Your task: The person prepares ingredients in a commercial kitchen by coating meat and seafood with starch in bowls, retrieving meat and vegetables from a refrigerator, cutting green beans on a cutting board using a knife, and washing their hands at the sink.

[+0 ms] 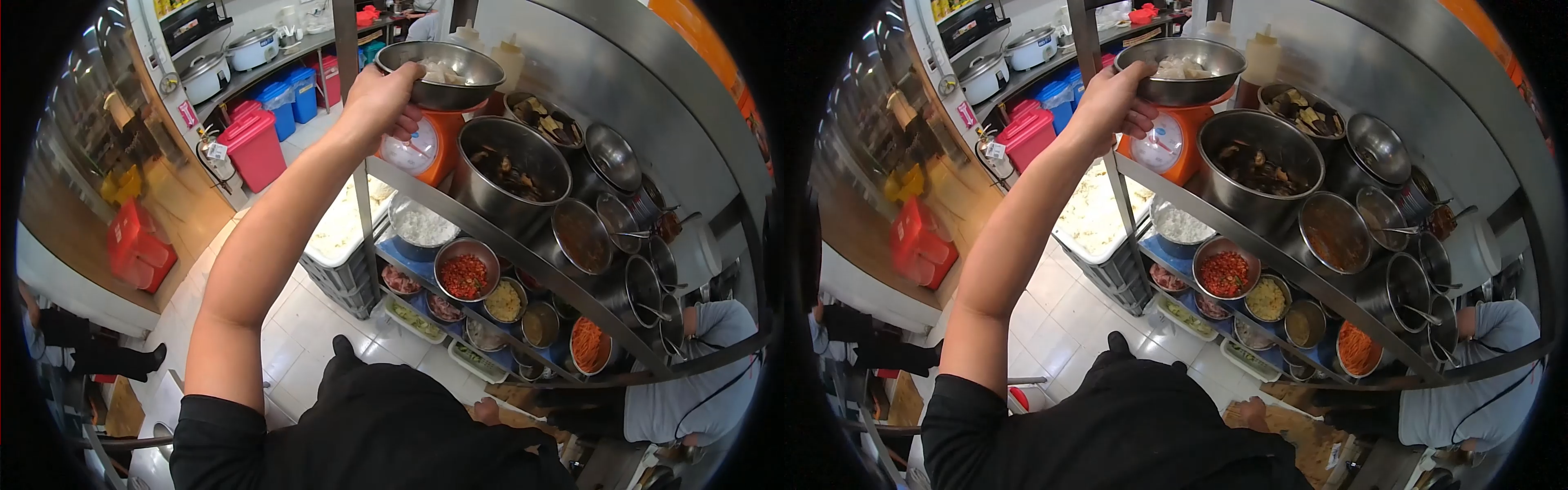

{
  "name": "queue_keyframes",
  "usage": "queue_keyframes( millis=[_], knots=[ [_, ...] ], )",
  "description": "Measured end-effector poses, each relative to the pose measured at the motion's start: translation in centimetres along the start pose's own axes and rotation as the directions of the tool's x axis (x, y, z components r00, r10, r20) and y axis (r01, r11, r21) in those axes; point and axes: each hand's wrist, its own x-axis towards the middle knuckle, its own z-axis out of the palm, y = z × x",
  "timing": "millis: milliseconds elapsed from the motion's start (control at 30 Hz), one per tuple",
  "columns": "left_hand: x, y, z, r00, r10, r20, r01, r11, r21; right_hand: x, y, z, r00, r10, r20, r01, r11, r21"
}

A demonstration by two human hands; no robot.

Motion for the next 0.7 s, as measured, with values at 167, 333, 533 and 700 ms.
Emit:
queue_keyframes(
  millis=[167,333,533,700],
  knots=[
    [-0.9,0.0,-0.3,1.0,-0.004,-0.014,0.003,0.999,-0.035,4.5,-4.8,-2.6,0.913,0.367,0.179,-0.394,0.907,0.149],
    [-0.8,0.1,-0.6,1.0,-0.024,0.0,0.024,0.999,-0.045,6.7,-13.8,-9.7,0.914,0.319,0.252,-0.353,0.93,0.103],
    [-0.5,-0.3,-0.1,0.988,-0.09,0.127,0.12,0.959,-0.258,7.4,-17.9,-12.0,0.944,0.218,0.249,-0.268,0.945,0.189],
    [-9.5,-2.1,-4.1,0.987,0.01,0.159,0.03,0.967,-0.252,5.9,-19.8,-16.6,0.948,0.159,0.276,-0.261,0.885,0.386]
  ],
)
